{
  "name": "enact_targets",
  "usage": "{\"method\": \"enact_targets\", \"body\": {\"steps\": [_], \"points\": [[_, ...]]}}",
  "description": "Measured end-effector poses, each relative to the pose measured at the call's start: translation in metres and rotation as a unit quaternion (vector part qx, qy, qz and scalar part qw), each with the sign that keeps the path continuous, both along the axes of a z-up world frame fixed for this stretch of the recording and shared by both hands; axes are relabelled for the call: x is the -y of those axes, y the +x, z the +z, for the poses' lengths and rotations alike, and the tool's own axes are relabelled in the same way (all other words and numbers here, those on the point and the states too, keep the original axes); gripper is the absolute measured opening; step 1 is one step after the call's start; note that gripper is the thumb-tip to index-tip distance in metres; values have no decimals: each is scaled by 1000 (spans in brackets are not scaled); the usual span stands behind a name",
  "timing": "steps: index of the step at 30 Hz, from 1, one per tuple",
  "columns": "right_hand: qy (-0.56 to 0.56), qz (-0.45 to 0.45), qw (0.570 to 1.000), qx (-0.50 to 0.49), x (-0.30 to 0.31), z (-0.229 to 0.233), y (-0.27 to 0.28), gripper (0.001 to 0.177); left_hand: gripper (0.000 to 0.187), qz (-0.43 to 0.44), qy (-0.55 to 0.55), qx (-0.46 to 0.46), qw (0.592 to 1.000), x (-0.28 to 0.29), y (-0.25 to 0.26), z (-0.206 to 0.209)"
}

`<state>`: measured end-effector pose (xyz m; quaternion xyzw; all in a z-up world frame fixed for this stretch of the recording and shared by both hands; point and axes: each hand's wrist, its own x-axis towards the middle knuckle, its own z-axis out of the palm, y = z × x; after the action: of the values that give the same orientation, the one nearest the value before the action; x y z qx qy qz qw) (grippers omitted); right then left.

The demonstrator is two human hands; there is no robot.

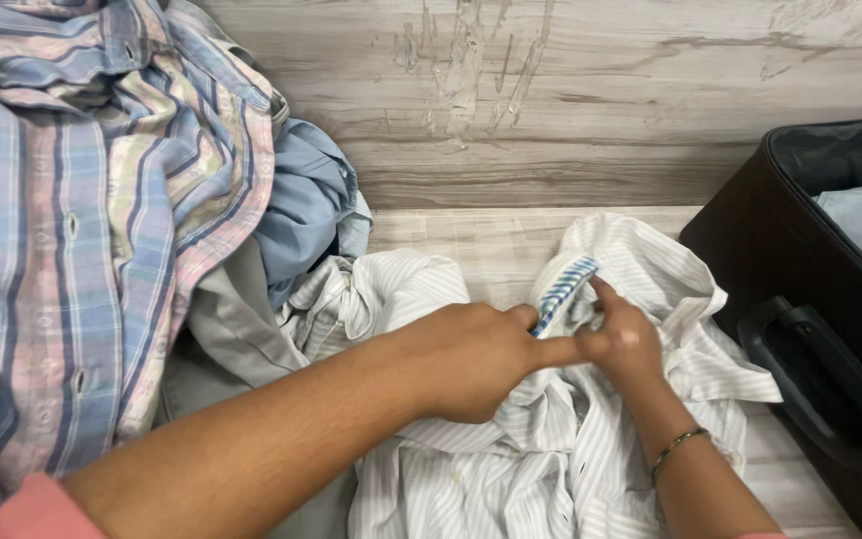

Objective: The person unpacks a white striped shirt from a suitcase and lays it on a tiled floor. They proceed to button the shirt, starting from the collar and working down the placket, while smoothing the fabric with their hands.

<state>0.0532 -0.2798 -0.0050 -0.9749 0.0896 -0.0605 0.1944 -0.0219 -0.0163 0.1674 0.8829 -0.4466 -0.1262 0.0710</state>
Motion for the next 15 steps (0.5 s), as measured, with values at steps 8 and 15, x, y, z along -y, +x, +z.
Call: {"method": "enact_targets", "body": {"steps": [8,15], "points": [[-147,72,966,-199,16,29,-3,63,20,172,266,161,935,-81,-13,10],[-84,56,965,-242,-36,39,-11,108,31,79,-43,326,941,-98,-5,-10]]}}
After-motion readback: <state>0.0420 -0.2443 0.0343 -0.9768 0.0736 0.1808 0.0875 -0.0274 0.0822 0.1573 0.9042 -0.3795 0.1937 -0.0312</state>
